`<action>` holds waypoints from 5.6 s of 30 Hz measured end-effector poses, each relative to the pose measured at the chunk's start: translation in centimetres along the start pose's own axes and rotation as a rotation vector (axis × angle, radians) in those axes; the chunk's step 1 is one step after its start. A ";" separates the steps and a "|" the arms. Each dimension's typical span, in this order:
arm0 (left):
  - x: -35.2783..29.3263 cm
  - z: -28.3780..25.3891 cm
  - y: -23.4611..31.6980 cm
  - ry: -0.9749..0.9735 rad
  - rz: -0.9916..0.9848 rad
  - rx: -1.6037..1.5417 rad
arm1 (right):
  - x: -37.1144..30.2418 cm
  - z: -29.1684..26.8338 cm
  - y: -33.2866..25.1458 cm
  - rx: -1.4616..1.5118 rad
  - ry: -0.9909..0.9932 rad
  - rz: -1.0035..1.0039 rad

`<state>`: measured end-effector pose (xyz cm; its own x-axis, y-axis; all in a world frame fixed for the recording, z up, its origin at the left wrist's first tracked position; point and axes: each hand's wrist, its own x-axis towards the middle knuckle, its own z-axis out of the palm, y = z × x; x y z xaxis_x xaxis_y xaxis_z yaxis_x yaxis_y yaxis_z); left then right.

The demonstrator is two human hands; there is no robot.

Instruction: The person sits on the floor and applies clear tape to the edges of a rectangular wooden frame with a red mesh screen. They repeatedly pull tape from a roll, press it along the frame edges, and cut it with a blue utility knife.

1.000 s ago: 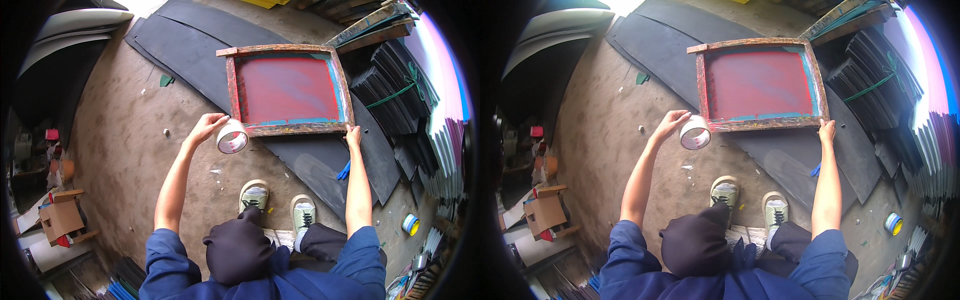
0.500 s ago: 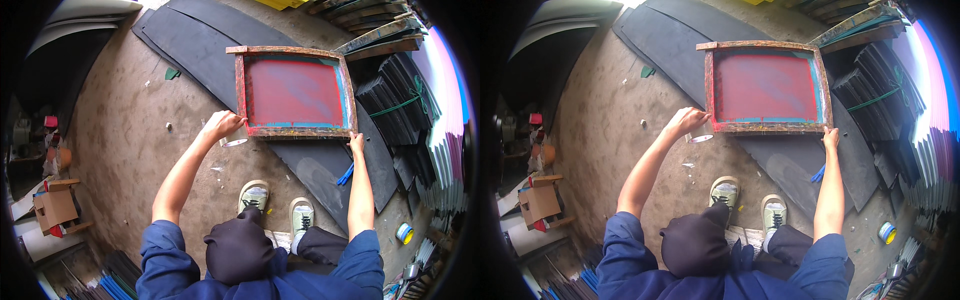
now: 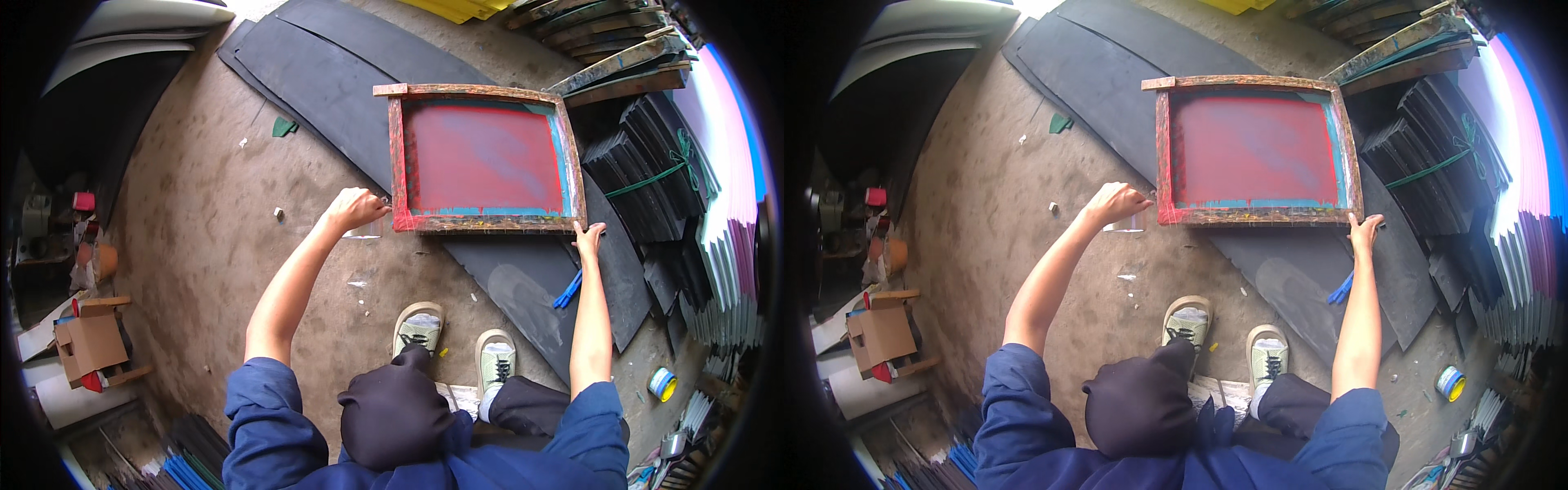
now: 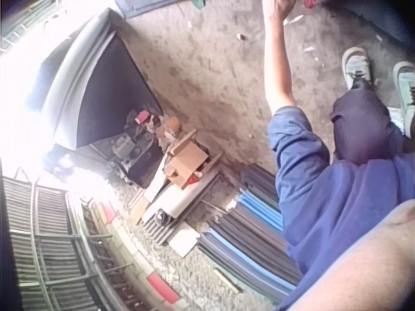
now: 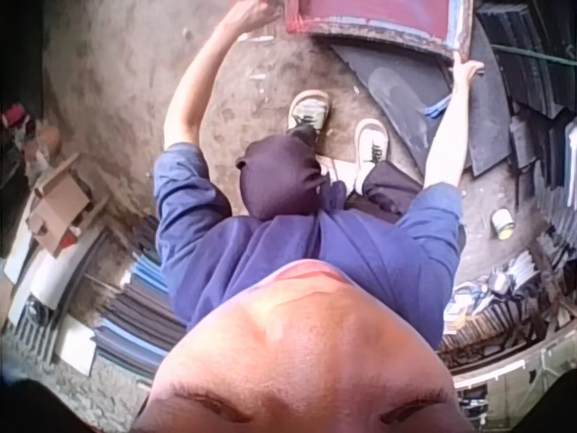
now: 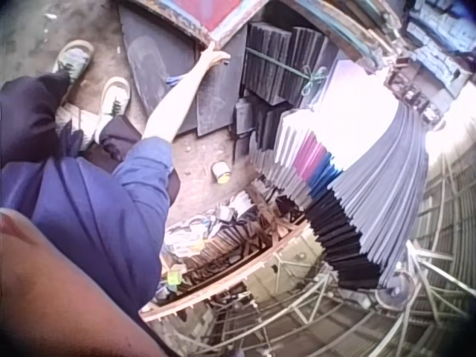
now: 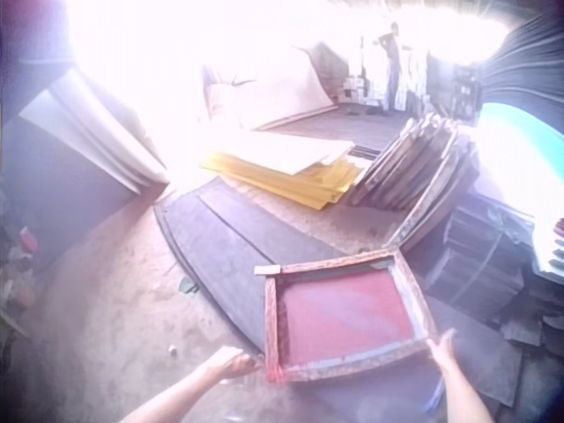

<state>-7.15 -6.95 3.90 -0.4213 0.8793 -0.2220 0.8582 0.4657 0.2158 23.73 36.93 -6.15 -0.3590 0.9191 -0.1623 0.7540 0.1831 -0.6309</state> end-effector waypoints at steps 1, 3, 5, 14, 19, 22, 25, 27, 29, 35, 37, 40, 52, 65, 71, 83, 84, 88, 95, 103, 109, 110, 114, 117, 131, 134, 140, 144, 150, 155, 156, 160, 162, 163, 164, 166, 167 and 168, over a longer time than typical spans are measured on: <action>-0.3 0.4 -0.5 -0.002 -0.015 0.004 | -0.7 -0.1 -1.1 0.004 0.023 -0.018; -0.3 1.4 -0.6 0.003 -0.019 -0.004 | -0.9 -1.1 -2.3 -0.106 -0.053 -0.006; 0.7 2.0 -0.4 0.023 0.011 -0.013 | -0.6 -1.7 -2.4 -0.337 0.037 -0.103; 0.5 3.4 -1.3 -0.030 -0.026 -0.013 | -18.6 9.5 -16.1 -0.512 0.038 -0.956; 1.1 3.8 -1.2 -0.005 -0.014 -0.009 | -25.3 14.8 -18.8 -0.481 -0.070 -1.086; 1.3 4.3 -1.6 0.010 -0.001 0.002 | -26.7 16.7 -19.1 -0.586 -0.046 -1.072; 1.5 4.8 -1.8 0.006 0.002 0.019 | -26.9 17.8 -18.7 -0.714 -0.037 -1.052; 1.5 5.0 -1.8 0.020 0.005 0.014 | -26.9 18.2 -18.4 -0.822 -0.018 -1.066; 1.2 5.3 -1.8 0.056 0.012 -0.006 | -27.0 18.1 -18.6 -0.951 0.006 -1.102; 0.0 6.2 -0.5 0.165 -0.044 0.102 | -27.5 17.6 -19.6 -1.189 -0.098 -1.150; 0.1 6.5 0.9 0.225 -0.111 0.108 | -26.2 17.2 -19.7 -1.131 -0.178 -1.156; 0.7 5.2 3.0 0.296 -0.245 0.163 | -22.2 12.6 -21.9 -0.843 -0.522 -1.095; 9.1 0.3 21.0 0.040 0.134 -0.755 | -11.0 -14.8 -10.6 0.071 -0.403 -0.523; 15.0 15.6 37.1 -0.222 0.166 -1.216 | -13.9 -2.0 7.7 0.414 0.055 0.239; 14.0 11.3 34.7 -0.303 -0.015 -1.771 | -12.9 -4.7 1.9 0.507 -0.241 0.106; 1.9 2.2 8.1 0.551 -0.289 -0.972 | -19.2 1.8 -21.3 -0.414 -0.792 -0.678; 1.1 2.4 6.2 0.524 -0.299 -0.795 | -20.4 3.6 -22.2 -0.460 -0.821 -0.686; -0.1 3.5 3.1 0.281 -0.302 -0.490 | -24.2 10.8 -21.4 -0.370 -0.725 -0.649; 1.3 5.7 2.4 0.215 -0.374 -0.359 | -27.1 15.5 -22.0 -0.357 -0.600 -0.556; 1.6 5.6 1.9 0.206 -0.385 -0.411 | -27.4 16.7 -22.7 -0.395 -0.549 -0.469; 1.8 5.8 1.6 0.212 -0.375 -0.421 | -27.0 17.3 -22.4 -0.400 -0.518 -0.487; 1.9 5.7 1.6 0.207 -0.374 -0.422 | -27.0 17.3 -22.4 -0.401 -0.513 -0.487; 1.8 5.9 1.4 0.212 -0.372 -0.438 | -27.4 17.1 -22.7 -0.395 -0.532 -0.480; 1.8 5.9 1.4 0.211 -0.371 -0.454 | -27.7 17.0 -22.6 -0.375 -0.537 -0.474; 1.9 6.2 1.4 0.223 -0.364 -0.532 | -30.5 16.2 -19.2 -0.389 -0.624 -0.431; 1.1 6.9 1.0 0.298 -0.360 -0.479 | -30.9 14.4 -19.5 -0.433 -0.721 -0.398; -1.0 8.7 0.9 0.435 -0.355 -0.256 | -23.3 15.8 -22.4 -0.321 -0.337 -0.678; -1.7 8.7 -0.4 0.320 -0.302 -0.471 | -21.7 17.6 -22.6 -0.330 -0.466 -0.573; -4.1 7.1 -1.7 0.440 -0.239 -0.464 | -22.0 18.0 -23.2 -0.321 -0.549 -0.475; -6.5 2.8 -2.8 0.493 -0.301 -0.456 | -21.0 17.2 -23.2 -0.312 -0.629 -0.421; -6.4 2.4 -2.2 0.489 -0.277 -0.470 | -20.6 16.8 -23.0 -0.319 -0.666 -0.433; -4.6 0.3 1.4 0.542 -0.102 -0.481 | -18.0 11.0 -25.3 -0.517 -0.843 -0.500; -2.4 -1.3 4.1 0.478 0.010 -0.495 | -16.5 5.1 -26.0 -0.630 -0.800 -0.654; -1.0 -2.2 6.0 0.493 0.075 -0.521 | -15.1 2.3 -25.1 -0.647 -0.757 -0.711; 0.6 -3.0 8.2 0.472 0.149 -0.510 | -13.4 -0.5 -23.8 -0.606 -0.728 -0.738; 3.5 -3.9 13.0 0.482 0.302 -0.476 | -10.9 -5.7 -21.2 -0.499 -0.657 -0.744; 4.7 -3.9 15.4 0.513 0.375 -0.455 | -10.0 -7.8 -19.4 -0.416 -0.578 -0.829; 6.0 -3.9 17.5 0.427 0.448 -0.431 | -9.5 -9.3 -17.4 -0.350 -0.498 -0.732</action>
<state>4.22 6.89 10.04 -0.2114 0.9149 0.3438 0.8203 -0.0251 0.5714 19.18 28.30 13.43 -0.9398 0.2951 -0.1725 0.3417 0.8227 -0.4543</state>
